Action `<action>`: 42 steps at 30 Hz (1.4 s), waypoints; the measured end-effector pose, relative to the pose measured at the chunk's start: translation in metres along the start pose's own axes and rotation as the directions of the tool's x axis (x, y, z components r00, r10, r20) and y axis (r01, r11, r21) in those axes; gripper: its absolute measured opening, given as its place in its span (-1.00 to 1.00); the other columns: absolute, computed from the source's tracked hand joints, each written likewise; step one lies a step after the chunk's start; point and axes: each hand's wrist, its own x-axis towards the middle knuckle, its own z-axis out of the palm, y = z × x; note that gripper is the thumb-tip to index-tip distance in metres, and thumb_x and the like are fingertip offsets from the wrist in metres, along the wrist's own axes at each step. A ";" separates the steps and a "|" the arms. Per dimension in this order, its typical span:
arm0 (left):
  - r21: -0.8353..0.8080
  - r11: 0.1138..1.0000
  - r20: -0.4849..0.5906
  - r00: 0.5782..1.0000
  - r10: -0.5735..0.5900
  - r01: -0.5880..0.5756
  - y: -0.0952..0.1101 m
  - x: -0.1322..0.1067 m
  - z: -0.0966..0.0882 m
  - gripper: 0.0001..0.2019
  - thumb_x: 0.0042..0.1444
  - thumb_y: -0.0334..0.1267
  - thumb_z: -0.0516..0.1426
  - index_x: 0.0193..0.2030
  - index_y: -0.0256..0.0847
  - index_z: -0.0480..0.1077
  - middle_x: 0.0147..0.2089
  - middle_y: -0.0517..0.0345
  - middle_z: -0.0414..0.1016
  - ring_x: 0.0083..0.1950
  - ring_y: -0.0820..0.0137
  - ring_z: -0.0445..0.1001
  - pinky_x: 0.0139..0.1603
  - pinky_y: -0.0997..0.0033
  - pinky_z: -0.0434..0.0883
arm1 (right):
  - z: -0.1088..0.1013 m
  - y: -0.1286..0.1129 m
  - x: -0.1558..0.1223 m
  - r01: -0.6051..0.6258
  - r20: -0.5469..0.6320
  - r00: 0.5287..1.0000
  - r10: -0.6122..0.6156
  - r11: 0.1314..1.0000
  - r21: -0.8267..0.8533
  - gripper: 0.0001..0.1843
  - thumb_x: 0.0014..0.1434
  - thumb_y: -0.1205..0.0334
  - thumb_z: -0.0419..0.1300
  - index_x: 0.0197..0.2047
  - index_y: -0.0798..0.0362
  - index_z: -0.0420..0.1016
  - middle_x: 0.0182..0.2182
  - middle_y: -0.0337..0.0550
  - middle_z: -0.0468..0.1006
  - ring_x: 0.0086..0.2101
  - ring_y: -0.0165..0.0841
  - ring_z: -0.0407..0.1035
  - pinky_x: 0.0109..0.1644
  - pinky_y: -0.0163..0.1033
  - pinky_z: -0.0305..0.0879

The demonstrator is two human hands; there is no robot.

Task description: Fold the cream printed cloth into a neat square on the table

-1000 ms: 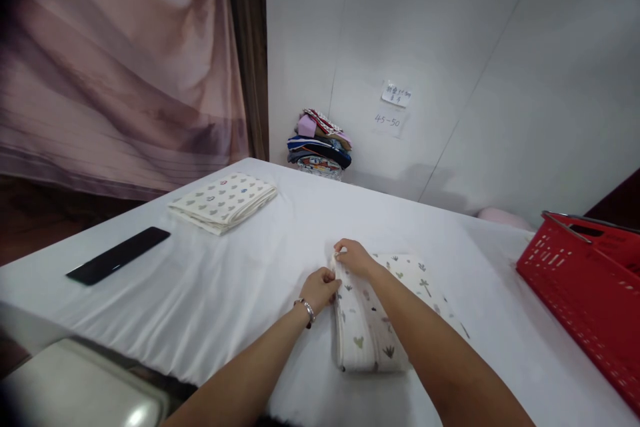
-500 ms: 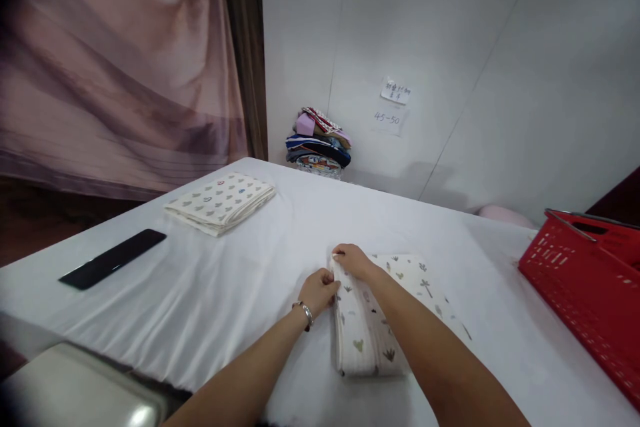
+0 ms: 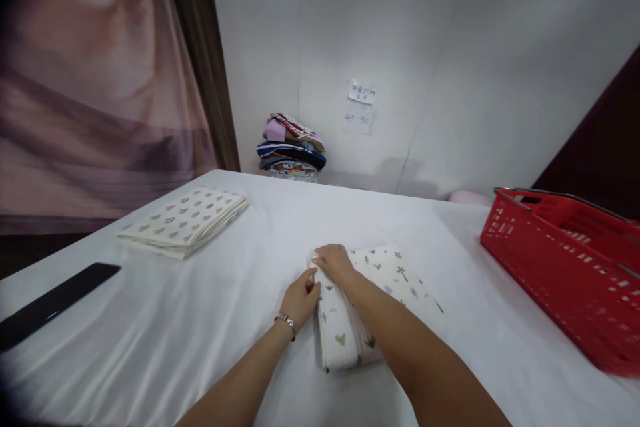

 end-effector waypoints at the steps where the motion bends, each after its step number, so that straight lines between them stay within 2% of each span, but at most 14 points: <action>1: 0.001 1.000 0.005 1.000 -0.002 0.002 0.000 0.001 0.000 -0.63 0.07 -0.26 0.00 0.05 -0.20 0.28 -0.45 0.20 0.43 -0.39 0.43 0.37 -0.32 0.47 0.23 | -0.002 0.000 -0.002 -0.012 -0.024 1.000 0.012 1.000 -0.019 -0.68 0.18 0.08 0.02 -0.05 -0.01 0.40 -0.10 -0.12 0.47 -0.03 -0.28 0.24 0.06 -0.15 0.01; 6: -0.021 1.000 0.007 1.000 -0.013 0.013 -0.001 0.002 -0.002 -0.64 0.07 -0.25 0.00 0.03 -0.19 0.29 -0.47 0.22 0.42 -0.42 0.43 0.37 -0.34 0.48 0.23 | -0.014 0.008 -0.026 -0.013 -0.087 0.996 0.007 0.998 -0.066 -0.61 0.18 0.12 0.00 0.08 -0.04 0.28 0.08 -0.09 0.32 0.12 -0.24 0.05 0.16 -0.06 -0.11; 10: -0.024 0.999 0.009 1.000 -0.022 0.022 0.000 0.003 -0.003 -0.64 0.06 -0.24 -0.01 0.03 -0.19 0.29 -0.47 0.23 0.41 -0.41 0.42 0.38 -0.34 0.47 0.24 | -0.029 0.032 -0.054 -0.126 -0.075 0.990 0.118 0.987 -0.104 -0.54 0.19 0.09 -0.04 0.15 -0.01 0.20 0.19 -0.07 0.16 0.20 -0.22 -0.10 0.21 0.00 -0.24; 13: -0.030 0.999 0.010 1.000 -0.028 0.028 0.000 0.003 -0.003 -0.64 0.06 -0.24 -0.01 0.02 -0.19 0.29 -0.47 0.23 0.42 -0.41 0.41 0.38 -0.33 0.45 0.26 | -0.039 0.053 -0.066 -0.248 -0.019 0.969 0.248 0.958 -0.142 -0.45 0.21 0.02 -0.10 0.22 0.05 0.10 0.24 -0.02 0.03 0.24 -0.19 -0.23 0.23 0.02 -0.32; 16: -0.040 0.998 0.017 0.999 -0.048 0.048 -0.001 0.004 -0.005 -0.64 0.06 -0.22 -0.01 0.02 -0.17 0.29 -0.47 0.24 0.42 -0.41 0.41 0.40 -0.31 0.45 0.28 | -0.040 0.066 -0.069 -0.287 0.077 0.950 0.302 0.944 -0.161 -0.33 0.20 -0.09 -0.16 0.27 0.12 -0.01 0.27 0.01 -0.10 0.25 -0.15 -0.31 0.23 0.04 -0.35; 18: 0.003 0.998 0.040 0.997 -0.062 0.062 0.001 0.004 -0.010 -0.64 0.08 -0.22 -0.02 0.04 -0.16 0.27 -0.43 0.22 0.43 -0.37 0.40 0.42 -0.28 0.45 0.30 | -0.036 0.069 -0.068 -0.283 0.095 0.949 0.301 0.944 -0.168 -0.31 0.20 -0.13 -0.21 0.28 0.11 -0.05 0.28 0.00 -0.12 0.25 -0.15 -0.32 0.23 0.05 -0.38; 20: 0.150 0.987 0.049 0.997 -0.060 0.052 0.008 0.004 -0.016 -0.64 0.08 -0.21 -0.02 0.03 -0.15 0.28 -0.29 0.15 0.45 -0.28 0.38 0.42 -0.22 0.43 0.31 | -0.032 0.070 -0.067 -0.281 0.080 0.951 0.298 0.944 -0.175 -0.31 0.21 -0.14 -0.24 0.28 0.08 -0.05 0.28 -0.02 -0.12 0.25 -0.16 -0.32 0.23 0.05 -0.39; 22: 0.349 0.937 0.020 1.000 0.008 -0.015 0.024 0.003 -0.020 -0.65 0.06 -0.21 0.00 0.00 -0.16 0.31 -0.07 0.05 0.39 -0.11 0.32 0.39 -0.12 0.38 0.30 | -0.028 0.070 -0.066 -0.279 0.053 0.955 0.293 0.943 -0.181 -0.33 0.21 -0.14 -0.24 0.28 0.05 -0.04 0.28 -0.03 -0.10 0.25 -0.17 -0.31 0.23 0.06 -0.40; 24: 0.491 0.860 -0.004 0.986 0.164 -0.141 0.045 0.004 -0.017 -0.65 0.05 -0.21 0.02 0.00 -0.19 0.31 0.10 -0.02 0.27 0.09 0.24 0.25 0.05 0.31 0.23 | -0.026 0.070 -0.066 -0.273 0.030 0.959 0.283 0.944 -0.183 -0.33 0.21 -0.13 -0.23 0.28 0.05 -0.04 0.27 -0.03 -0.08 0.25 -0.17 -0.30 0.22 0.06 -0.40; 27: 0.554 0.772 0.101 0.945 0.310 -0.313 0.070 0.010 0.002 -0.58 0.13 -0.13 -0.06 0.10 -0.23 0.25 0.23 -0.04 0.14 0.26 0.20 0.04 0.23 0.19 0.00 | -0.026 0.069 -0.065 -0.273 0.031 0.959 0.282 0.946 -0.175 -0.33 0.21 -0.12 -0.22 0.28 0.07 -0.04 0.27 -0.02 -0.07 0.24 -0.16 -0.30 0.22 0.07 -0.41; 31: 0.617 0.756 0.217 0.970 0.107 -0.221 0.064 0.026 0.030 -0.31 0.07 0.08 -0.08 0.21 -0.42 0.11 0.31 -0.18 -0.05 0.33 0.06 -0.15 0.27 0.08 -0.15 | -0.034 0.071 -0.067 -0.275 0.092 0.953 0.287 0.953 -0.124 -0.31 0.20 -0.14 -0.20 0.29 0.06 -0.06 0.28 -0.03 -0.12 0.25 -0.18 -0.32 0.23 0.04 -0.39; 33: 0.628 0.747 0.223 0.970 0.097 -0.219 0.052 0.032 0.037 -0.25 0.07 0.15 -0.14 0.24 -0.44 0.05 0.33 -0.17 -0.11 0.34 0.07 -0.22 0.28 0.08 -0.21 | -0.039 0.078 -0.073 -0.263 0.086 0.958 0.273 0.958 -0.113 -0.31 0.20 -0.14 -0.20 0.29 0.06 -0.08 0.29 -0.05 -0.14 0.25 -0.20 -0.33 0.23 0.02 -0.38; 38: 0.636 0.736 0.243 0.965 0.095 -0.232 0.041 0.034 0.037 -0.22 0.08 0.18 -0.22 0.27 -0.43 -0.01 0.35 -0.12 -0.19 0.35 0.09 -0.27 0.28 0.07 -0.24 | -0.053 0.111 -0.095 -0.368 -0.002 0.927 0.375 0.908 -0.201 -0.32 0.20 -0.10 -0.18 0.27 0.13 -0.02 0.28 0.00 -0.12 0.25 -0.16 -0.33 0.22 0.07 -0.39; 42: 0.653 0.720 0.274 0.959 0.067 -0.236 0.041 0.036 0.034 -0.20 0.07 0.20 -0.24 0.29 -0.41 -0.05 0.35 -0.10 -0.21 0.35 0.10 -0.28 0.28 0.06 -0.24 | -0.058 0.135 -0.101 -0.426 0.064 0.893 0.445 0.884 -0.193 -0.29 0.19 -0.15 -0.22 0.29 0.08 -0.08 0.29 -0.08 -0.16 0.24 -0.16 -0.27 0.21 0.08 -0.28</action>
